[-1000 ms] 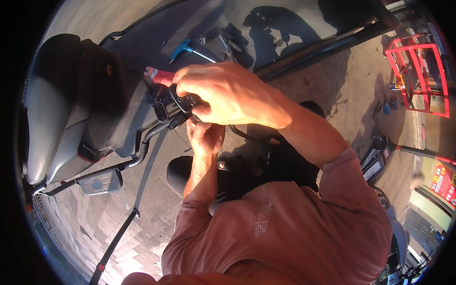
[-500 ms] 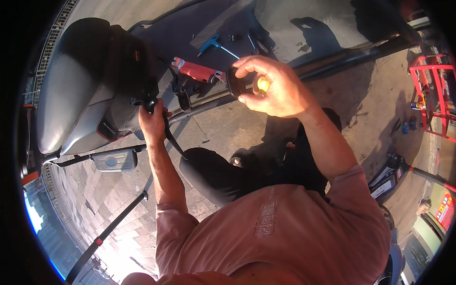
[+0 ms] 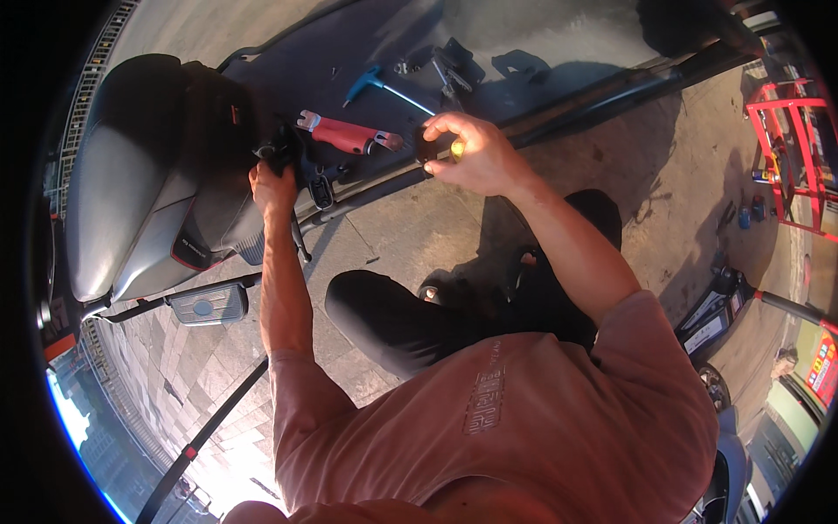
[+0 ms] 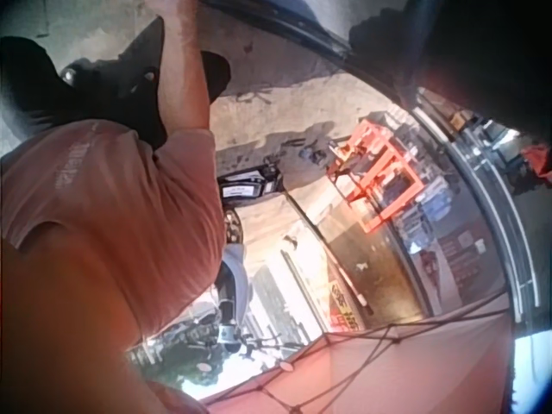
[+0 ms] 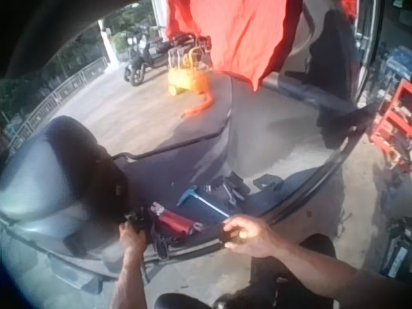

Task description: The person uses a screwdriver to loosen and remove a screw from the motorcycle's left handlebar assembly. They then detach the brake lever and a small black component, wipe their hands with a red cloth, and reattach the components to the handlebar, securing them with the screw.

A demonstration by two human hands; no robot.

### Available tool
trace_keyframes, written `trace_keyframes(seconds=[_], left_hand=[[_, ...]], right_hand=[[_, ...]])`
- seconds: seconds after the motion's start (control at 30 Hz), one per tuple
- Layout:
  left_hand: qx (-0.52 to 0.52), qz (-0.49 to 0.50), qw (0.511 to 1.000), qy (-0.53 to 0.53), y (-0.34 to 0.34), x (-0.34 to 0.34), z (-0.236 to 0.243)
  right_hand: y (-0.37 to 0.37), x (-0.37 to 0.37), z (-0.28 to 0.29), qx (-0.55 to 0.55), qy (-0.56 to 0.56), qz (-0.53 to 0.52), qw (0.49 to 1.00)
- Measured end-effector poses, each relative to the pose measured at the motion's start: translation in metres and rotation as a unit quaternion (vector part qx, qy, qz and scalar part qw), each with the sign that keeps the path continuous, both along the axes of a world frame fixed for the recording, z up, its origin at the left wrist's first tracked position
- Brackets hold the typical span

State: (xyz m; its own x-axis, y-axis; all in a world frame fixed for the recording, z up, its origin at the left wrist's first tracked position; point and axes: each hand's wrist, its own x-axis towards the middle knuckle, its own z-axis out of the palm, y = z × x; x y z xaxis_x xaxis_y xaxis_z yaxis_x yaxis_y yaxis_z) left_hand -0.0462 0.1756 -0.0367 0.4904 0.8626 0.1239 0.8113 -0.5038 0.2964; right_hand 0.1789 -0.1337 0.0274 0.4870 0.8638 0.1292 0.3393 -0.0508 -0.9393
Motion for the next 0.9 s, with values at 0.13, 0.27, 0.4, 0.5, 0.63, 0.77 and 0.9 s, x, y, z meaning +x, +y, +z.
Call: trace_keyframes(seconds=[0.13, 0.27, 0.4, 0.5, 0.63, 0.77, 0.9], left_hand=[[0.052, -0.018, 0.998, -0.031, -0.016, -0.001, 0.021], [-0.011, 0.008, 0.988, -0.155, -0.07, -0.017, 0.055], [-0.159, -0.018, 0.982, -0.095, -0.11, -0.001, 0.059], [-0.112, -0.083, 0.986, -0.087, -0.122, 0.008, 0.053], [-0.091, -0.082, 0.982, -0.144, -0.122, 0.008, 0.039], [-0.072, -0.062, 0.974, -0.205, -0.125, 0.006, 0.027], [-0.043, -0.045, 0.961, -0.271, -0.144, 0.009, 0.029]], right_hand=[[0.006, -0.008, -0.013, 0.004, 0.007, -0.004, 1.0], [0.006, -0.012, -0.014, -0.013, 0.093, 0.008, 0.996], [0.007, -0.012, -0.009, -0.03, 0.094, 0.027, 0.995], [0.009, -0.014, -0.005, -0.02, 0.128, 0.036, 0.991], [0.01, -0.017, -0.002, -0.028, 0.118, 0.037, 0.992], [0.012, -0.023, 0.004, -0.032, 0.124, 0.041, 0.991], [0.027, -0.039, 0.02, 0.033, 0.03, 0.059, 0.997]])
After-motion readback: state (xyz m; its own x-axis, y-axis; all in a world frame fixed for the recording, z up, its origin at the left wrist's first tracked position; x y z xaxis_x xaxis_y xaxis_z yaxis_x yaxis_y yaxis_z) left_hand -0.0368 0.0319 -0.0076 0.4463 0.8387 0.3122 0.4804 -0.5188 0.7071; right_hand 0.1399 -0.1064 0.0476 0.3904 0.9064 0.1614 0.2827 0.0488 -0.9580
